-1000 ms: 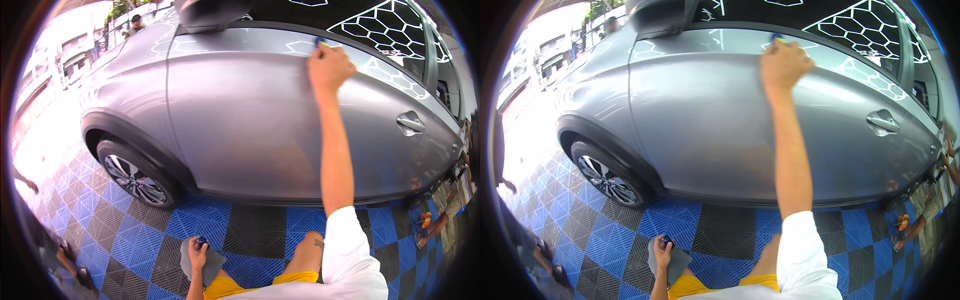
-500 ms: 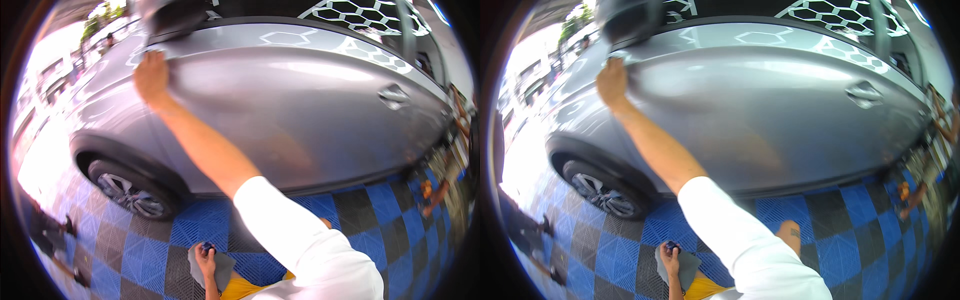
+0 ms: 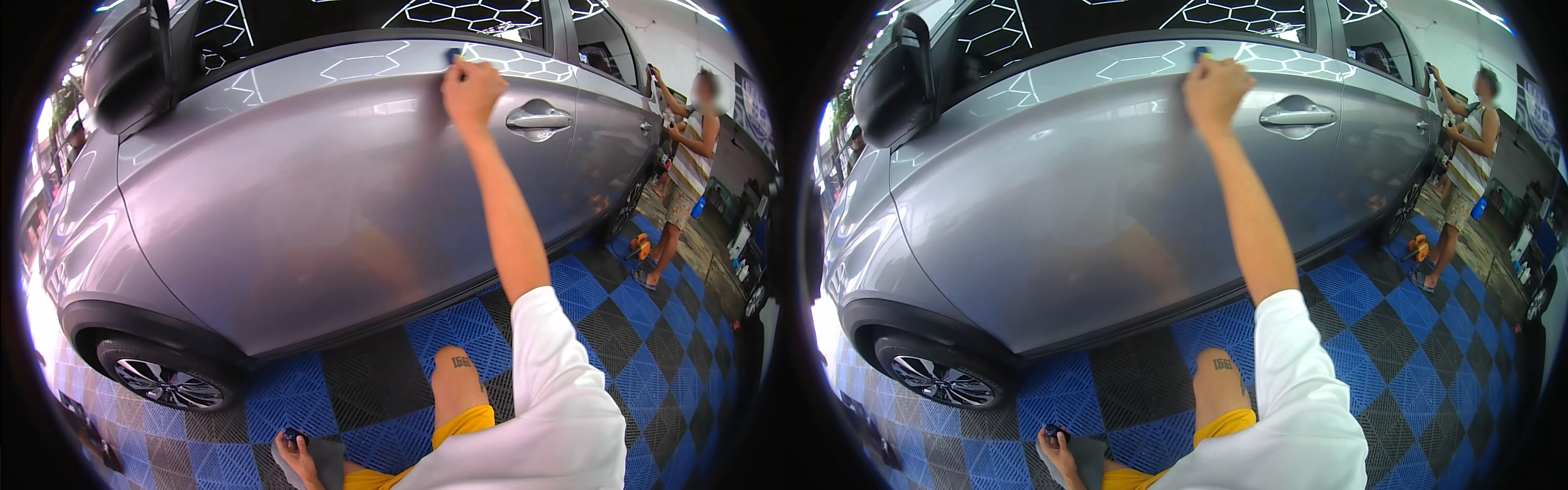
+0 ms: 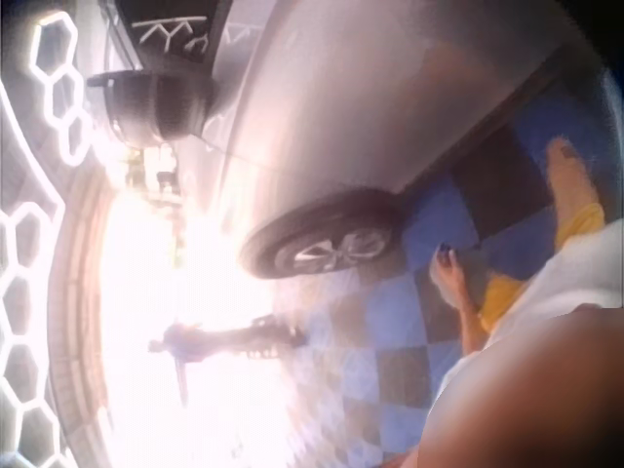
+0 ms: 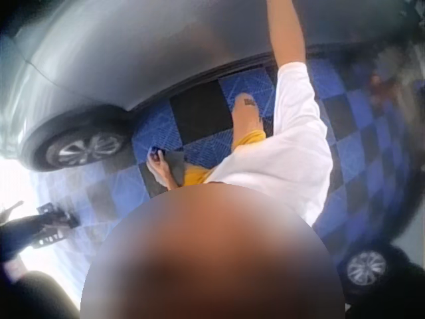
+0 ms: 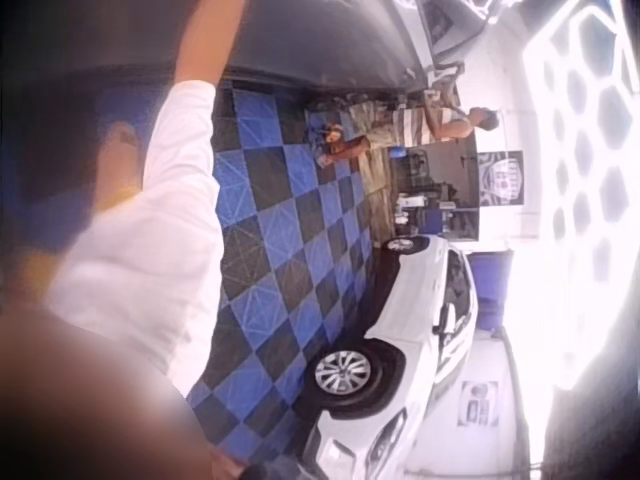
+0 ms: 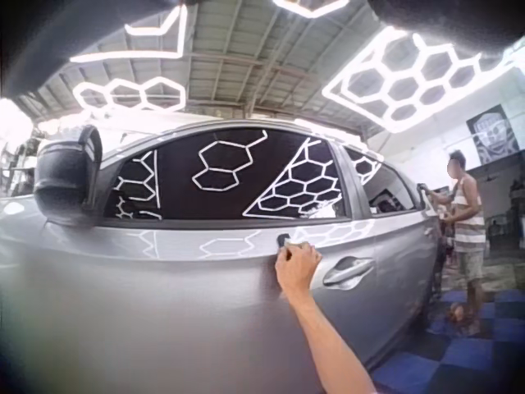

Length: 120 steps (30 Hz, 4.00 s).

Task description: The person applies a liquid coating to the side panel of a silver car using a small applicator pad. They repeatedly dispense liquid from a bottle onto the pad and spread it across the door and fender area in smooth strokes.

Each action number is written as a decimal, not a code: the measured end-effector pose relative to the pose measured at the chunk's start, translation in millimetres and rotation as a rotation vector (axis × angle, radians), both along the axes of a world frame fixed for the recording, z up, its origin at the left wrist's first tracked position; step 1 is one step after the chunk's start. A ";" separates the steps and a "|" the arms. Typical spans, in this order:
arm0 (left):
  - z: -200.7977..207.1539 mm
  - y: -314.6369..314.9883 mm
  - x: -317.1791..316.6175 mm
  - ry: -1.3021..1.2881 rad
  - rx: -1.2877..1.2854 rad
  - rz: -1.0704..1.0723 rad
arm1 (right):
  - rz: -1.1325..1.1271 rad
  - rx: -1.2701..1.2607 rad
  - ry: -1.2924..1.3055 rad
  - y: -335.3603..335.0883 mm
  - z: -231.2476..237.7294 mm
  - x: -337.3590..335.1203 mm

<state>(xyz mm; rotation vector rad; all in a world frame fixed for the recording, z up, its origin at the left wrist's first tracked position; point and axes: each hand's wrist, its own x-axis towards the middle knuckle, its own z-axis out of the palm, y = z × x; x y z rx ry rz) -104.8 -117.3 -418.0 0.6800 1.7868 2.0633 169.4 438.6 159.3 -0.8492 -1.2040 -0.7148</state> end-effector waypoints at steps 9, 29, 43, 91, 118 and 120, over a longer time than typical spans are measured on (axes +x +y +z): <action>-27.0 5.2 -9.9 0.028 0.022 0.028 | -0.065 -0.059 0.080 45.5 25.4 47.6; -2.8 29.3 32.9 -0.165 0.222 -0.069 | 0.620 0.246 -0.379 -240.7 -82.3 -455.6; 1.8 9.1 5.1 -0.019 0.027 -0.008 | 0.133 0.061 -0.002 -33.3 -55.3 -35.2; 0.9 -9.4 0.7 0.005 -0.002 0.019 | 0.216 0.157 -0.189 -107.7 -153.0 -159.8; -4.7 -6.4 10.7 -0.166 0.153 -0.006 | 0.410 0.172 -0.126 -164.2 -162.6 -226.6; -5.1 -7.4 12.3 -0.171 0.163 -0.009 | 0.530 0.224 -0.198 -197.1 -167.2 -290.1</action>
